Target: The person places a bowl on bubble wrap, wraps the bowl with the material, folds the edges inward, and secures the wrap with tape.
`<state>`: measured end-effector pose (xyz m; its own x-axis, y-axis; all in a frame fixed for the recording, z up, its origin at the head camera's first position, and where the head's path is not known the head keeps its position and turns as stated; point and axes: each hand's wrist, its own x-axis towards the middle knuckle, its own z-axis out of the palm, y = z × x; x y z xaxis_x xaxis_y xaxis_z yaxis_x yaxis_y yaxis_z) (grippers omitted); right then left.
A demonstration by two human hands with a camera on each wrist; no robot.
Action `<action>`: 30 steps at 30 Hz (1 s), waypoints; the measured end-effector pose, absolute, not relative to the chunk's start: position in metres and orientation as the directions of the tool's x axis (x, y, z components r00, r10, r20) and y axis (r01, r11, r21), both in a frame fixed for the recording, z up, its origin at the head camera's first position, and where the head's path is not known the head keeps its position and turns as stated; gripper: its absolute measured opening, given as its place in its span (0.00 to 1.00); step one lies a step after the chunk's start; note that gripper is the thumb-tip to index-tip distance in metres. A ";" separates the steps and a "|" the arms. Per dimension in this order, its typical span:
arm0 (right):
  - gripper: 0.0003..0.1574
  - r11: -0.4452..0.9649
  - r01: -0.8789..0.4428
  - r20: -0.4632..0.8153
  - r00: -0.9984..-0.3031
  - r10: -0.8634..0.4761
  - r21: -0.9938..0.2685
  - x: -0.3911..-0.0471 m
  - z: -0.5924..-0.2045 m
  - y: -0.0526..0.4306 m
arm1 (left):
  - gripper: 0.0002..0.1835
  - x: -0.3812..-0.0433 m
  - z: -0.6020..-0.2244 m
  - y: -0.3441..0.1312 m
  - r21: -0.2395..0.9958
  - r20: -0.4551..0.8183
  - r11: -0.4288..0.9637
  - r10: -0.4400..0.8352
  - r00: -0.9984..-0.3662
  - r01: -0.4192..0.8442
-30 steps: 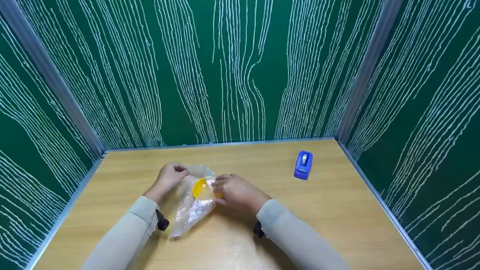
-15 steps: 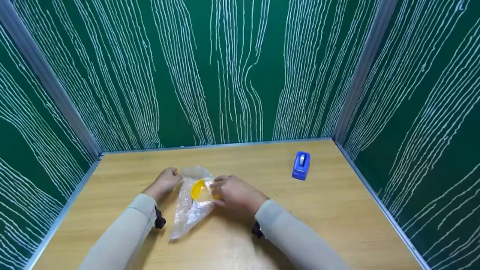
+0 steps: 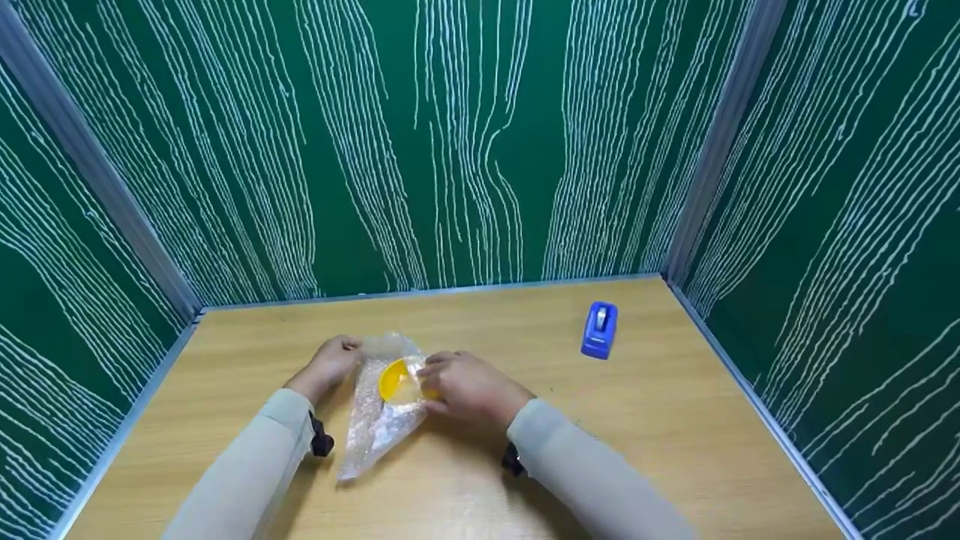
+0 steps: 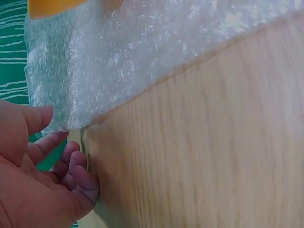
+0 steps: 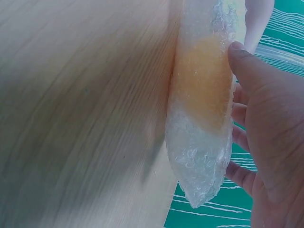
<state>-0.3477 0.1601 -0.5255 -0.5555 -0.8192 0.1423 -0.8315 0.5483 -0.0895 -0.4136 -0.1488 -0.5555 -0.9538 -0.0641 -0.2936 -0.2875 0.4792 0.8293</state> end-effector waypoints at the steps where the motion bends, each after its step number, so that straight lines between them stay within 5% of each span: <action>1: 0.24 0.548 -0.831 0.142 -0.556 -0.819 -0.090 -0.348 -0.525 0.160 | 0.24 -0.419 -0.562 -0.153 0.842 -0.273 0.469 -0.057 -0.960 -0.268; 11: 0.22 0.539 -0.837 0.146 -0.547 -0.824 -0.097 -0.348 -0.525 0.159 | 0.10 -0.412 -0.553 -0.151 0.883 -0.154 0.430 -0.114 -0.981 -0.189; 18: 0.19 0.468 -0.884 0.197 -0.461 -0.865 -0.009 -0.350 -0.527 0.159 | 0.11 -0.401 -0.542 -0.149 0.868 -0.082 0.478 -0.120 -0.989 -0.130; 30: 0.22 0.509 -0.859 0.171 -0.512 -0.842 -0.062 -0.353 -0.527 0.159 | 0.15 -0.374 -0.512 -0.124 0.869 -0.016 0.494 -0.049 -0.999 -0.038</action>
<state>-0.3527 0.1588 -0.5267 -0.5116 -0.8421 0.1709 -0.8585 0.5089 -0.0623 -0.3744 -0.1239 -0.5124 -0.9987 -0.0492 -0.0160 -0.0382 0.4939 0.8687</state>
